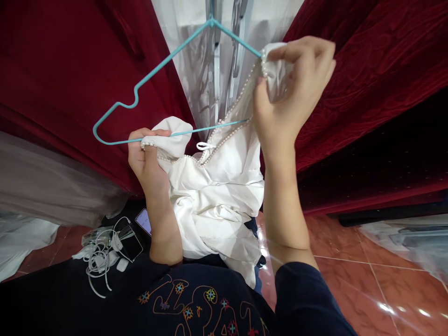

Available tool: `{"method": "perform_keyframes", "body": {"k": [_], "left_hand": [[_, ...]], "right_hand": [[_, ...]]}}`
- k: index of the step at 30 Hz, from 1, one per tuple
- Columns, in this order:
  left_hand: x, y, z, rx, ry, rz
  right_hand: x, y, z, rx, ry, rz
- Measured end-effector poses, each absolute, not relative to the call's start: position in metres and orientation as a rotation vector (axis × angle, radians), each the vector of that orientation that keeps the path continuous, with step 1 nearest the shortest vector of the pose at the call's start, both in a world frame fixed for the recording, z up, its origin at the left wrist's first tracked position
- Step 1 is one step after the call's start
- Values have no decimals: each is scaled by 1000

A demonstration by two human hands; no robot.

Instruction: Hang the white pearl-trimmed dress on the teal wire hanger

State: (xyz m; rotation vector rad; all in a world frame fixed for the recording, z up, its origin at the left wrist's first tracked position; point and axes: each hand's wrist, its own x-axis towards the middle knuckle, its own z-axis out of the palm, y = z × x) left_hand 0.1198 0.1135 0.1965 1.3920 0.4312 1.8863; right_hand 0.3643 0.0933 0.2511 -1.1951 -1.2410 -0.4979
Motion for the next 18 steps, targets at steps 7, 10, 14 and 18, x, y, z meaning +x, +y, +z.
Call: {"method": "perform_keyframes", "body": {"k": [7,10,14,18], "left_hand": [[108,124,202,1419,340,1884],[103,129,207,1412,345,1875],[104,131,207,1396,445,1863],[103,133,205,1383,475,1873]], "right_hand": [[428,102,268,-1135,-1115,-516],[451,84,248,-1236,-955,-516],[435,51,204,-1236,-833,-429],[407,35,175,-1170,-829,-299]]}}
